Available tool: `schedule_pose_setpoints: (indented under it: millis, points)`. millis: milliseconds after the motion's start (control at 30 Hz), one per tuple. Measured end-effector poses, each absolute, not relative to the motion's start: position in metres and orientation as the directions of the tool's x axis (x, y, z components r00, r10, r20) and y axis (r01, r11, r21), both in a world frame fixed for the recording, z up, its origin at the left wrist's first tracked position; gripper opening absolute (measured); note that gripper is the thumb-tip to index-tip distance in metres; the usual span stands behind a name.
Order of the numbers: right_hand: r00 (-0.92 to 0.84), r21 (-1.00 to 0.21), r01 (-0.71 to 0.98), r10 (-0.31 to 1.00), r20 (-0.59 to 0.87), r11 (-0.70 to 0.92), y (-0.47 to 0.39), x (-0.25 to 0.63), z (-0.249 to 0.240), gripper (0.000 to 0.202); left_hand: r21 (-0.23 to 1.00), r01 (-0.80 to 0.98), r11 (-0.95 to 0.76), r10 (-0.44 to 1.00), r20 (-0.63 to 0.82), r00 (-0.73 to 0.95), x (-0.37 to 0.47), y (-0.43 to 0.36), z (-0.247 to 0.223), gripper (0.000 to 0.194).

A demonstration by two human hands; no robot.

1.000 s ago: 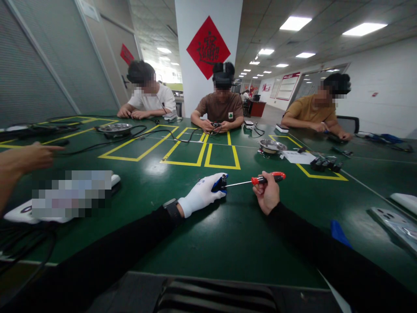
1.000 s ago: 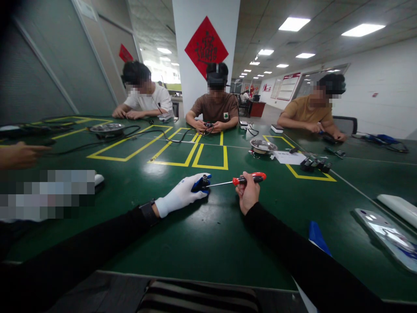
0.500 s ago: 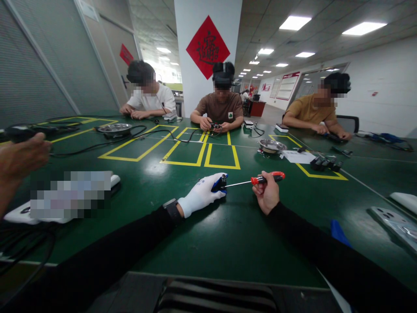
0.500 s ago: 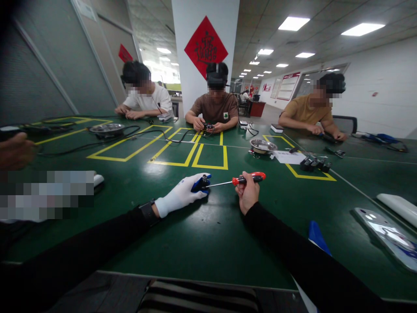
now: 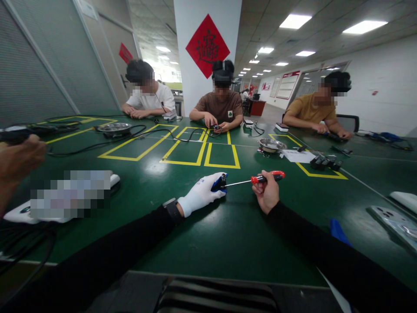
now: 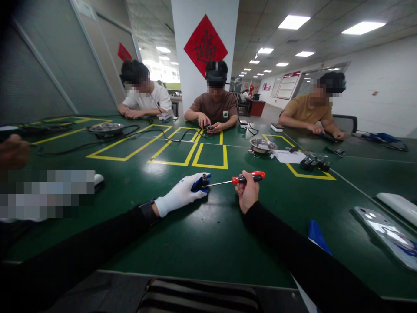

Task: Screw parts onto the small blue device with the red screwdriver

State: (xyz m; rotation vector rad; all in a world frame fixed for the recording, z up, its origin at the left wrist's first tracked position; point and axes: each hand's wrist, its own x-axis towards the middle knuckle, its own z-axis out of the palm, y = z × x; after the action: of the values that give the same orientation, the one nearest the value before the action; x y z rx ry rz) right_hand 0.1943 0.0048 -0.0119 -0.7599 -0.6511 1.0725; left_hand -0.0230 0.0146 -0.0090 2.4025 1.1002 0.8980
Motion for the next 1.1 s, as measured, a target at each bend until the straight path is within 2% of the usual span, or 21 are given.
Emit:
schedule_pose_setpoints:
  millis: [300,467,767,900,1000,1100]
  points:
    - [0.332,-0.810,-0.516,0.936,0.113,0.281,0.003,0.194,-0.011,0.025,0.565,0.544,-0.620,0.781,0.383,0.493,-0.022,0.015,-0.009,0.056]
    - [0.340,-0.817,-0.501,0.933,0.116,0.284,0.003,0.194,-0.010,0.024,0.618,0.508,-0.600,0.797,0.411,0.443,-0.021,0.012,-0.006,0.060]
    - [0.351,-0.820,-0.491,0.928,0.122,0.293,0.002,0.192,-0.011,0.024,0.679,0.468,-0.566,0.819,0.395,0.417,-0.018,0.012,-0.001,0.045]
    - [0.380,-0.789,-0.517,0.915,0.136,0.332,0.003,0.195,-0.008,0.024,0.742,0.455,-0.492,0.854,0.309,0.419,-0.018,0.011,-0.002,0.041]
    - [0.315,-0.762,-0.573,0.939,0.136,0.302,0.003,0.200,0.002,0.032,0.760,0.464,-0.455,0.869,0.264,0.418,-0.017,0.009,-0.001,0.041]
    - [0.181,-0.747,-0.632,0.976,0.117,0.207,0.001,0.204,0.017,0.038,0.707,0.490,-0.510,0.853,0.346,0.390,-0.016,0.008,0.000,0.040]
